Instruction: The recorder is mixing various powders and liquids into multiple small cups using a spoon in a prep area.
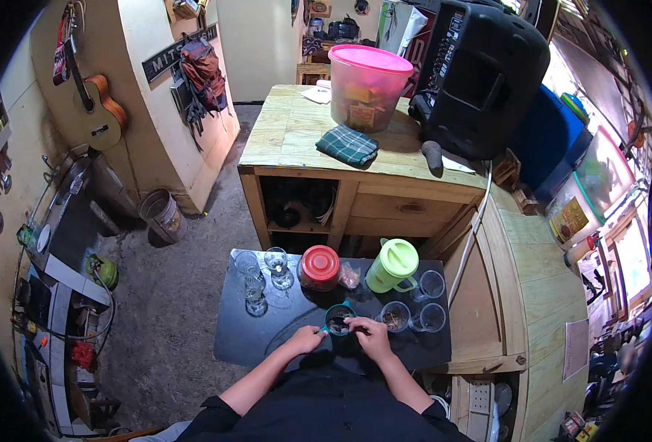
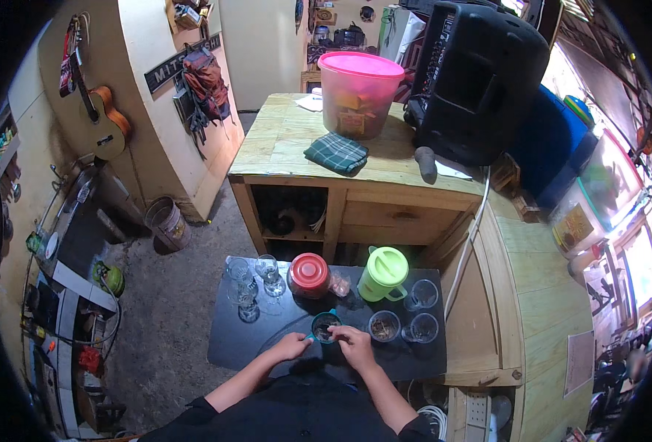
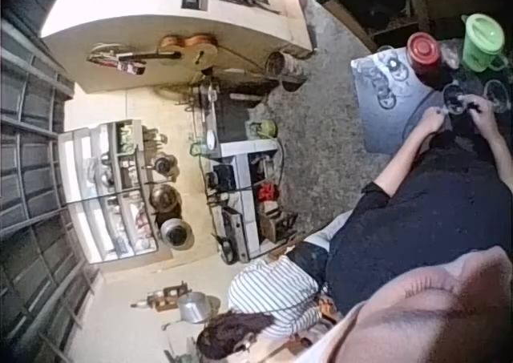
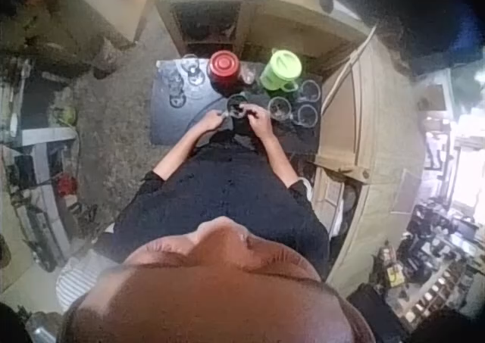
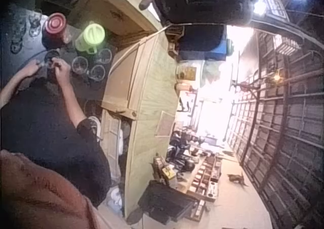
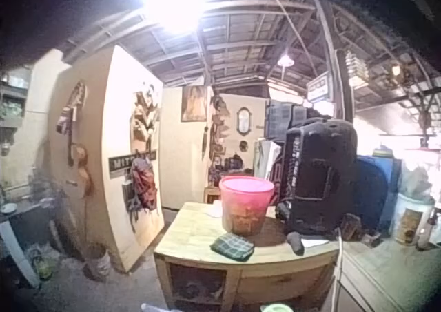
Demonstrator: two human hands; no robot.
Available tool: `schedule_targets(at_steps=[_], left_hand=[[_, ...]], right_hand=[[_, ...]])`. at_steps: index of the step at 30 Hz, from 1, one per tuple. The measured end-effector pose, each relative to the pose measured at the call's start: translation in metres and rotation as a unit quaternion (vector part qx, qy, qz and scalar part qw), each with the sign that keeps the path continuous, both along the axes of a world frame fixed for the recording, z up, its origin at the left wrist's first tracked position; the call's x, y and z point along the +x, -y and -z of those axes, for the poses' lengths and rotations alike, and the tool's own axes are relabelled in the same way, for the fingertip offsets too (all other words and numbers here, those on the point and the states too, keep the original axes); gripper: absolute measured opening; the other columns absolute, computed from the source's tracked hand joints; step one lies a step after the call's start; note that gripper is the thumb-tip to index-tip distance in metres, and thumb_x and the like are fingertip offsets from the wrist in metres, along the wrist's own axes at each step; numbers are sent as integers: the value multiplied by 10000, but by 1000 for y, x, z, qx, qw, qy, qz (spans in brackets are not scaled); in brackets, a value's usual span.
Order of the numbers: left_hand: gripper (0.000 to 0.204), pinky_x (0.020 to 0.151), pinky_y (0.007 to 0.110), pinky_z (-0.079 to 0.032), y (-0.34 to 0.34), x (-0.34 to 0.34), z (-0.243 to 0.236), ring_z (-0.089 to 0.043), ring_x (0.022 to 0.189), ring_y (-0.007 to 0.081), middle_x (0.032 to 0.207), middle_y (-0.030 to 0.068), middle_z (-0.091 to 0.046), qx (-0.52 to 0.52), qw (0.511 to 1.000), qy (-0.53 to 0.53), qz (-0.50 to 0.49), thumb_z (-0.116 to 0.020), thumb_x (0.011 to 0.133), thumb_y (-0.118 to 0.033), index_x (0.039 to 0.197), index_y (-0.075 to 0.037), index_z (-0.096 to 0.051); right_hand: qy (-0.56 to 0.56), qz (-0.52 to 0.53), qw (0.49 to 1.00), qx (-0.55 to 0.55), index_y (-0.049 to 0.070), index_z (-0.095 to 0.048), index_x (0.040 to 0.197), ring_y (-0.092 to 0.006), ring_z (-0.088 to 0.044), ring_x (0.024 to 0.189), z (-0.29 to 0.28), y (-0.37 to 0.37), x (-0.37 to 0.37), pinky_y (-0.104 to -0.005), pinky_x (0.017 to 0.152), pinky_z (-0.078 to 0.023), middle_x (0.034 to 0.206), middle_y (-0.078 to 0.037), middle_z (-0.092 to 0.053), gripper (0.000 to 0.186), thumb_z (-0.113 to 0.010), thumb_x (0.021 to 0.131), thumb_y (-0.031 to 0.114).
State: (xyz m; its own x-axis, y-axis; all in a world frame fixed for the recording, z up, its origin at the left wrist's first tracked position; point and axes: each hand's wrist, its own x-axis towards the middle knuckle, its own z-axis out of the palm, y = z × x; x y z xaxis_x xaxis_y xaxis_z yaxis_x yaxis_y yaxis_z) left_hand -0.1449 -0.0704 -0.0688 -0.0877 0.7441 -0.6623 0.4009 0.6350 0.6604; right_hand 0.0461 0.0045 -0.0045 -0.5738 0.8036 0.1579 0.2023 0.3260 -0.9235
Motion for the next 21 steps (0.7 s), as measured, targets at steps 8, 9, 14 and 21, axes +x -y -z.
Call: schedule_targets(at_steps=[8, 9, 14, 21], left_hand=[[382, 689, 407, -467, 1, 1, 1, -627, 695, 293, 702, 150, -628, 27, 1000, -6, 3, -484, 895, -386, 903, -41, -647], [382, 689, 407, -467, 2, 0, 2, -627, 695, 293, 702, 150, -628, 28, 1000, -6, 1, -484, 895, -386, 903, -41, -647], [388, 685, 407, -464, 1, 0, -3, -624, 699, 296, 698, 156, -621, 15, 1000, 6, -2, -484, 896, -386, 858, -31, -637], [391, 702, 412, -461, 1, -1, 0, -625, 739, 311, 715, 164, -627, 30, 999, -25, 24, -476, 901, -385, 867, -27, -631]], right_hand=[[11, -112, 989, 97, -13, -631, 760, -283, -624, 1023, 3, -13, 11, -363, 868, -506, 944, -122, -683, 216, -522, 624, -140], [13, -114, 989, 92, -12, -629, 758, -281, -622, 1029, 3, -12, 14, -362, 873, -504, 944, -119, -683, 211, -525, 627, -141], [-8, -92, 991, 100, -12, -628, 754, -277, -619, 1038, 0, -8, 14, -362, 890, -496, 950, -120, -682, 198, -532, 638, -141], [-3, -68, 996, 63, -13, -624, 749, -268, -612, 1053, 10, 1, 17, -356, 891, -494, 965, -128, -679, 165, -532, 676, -129]])
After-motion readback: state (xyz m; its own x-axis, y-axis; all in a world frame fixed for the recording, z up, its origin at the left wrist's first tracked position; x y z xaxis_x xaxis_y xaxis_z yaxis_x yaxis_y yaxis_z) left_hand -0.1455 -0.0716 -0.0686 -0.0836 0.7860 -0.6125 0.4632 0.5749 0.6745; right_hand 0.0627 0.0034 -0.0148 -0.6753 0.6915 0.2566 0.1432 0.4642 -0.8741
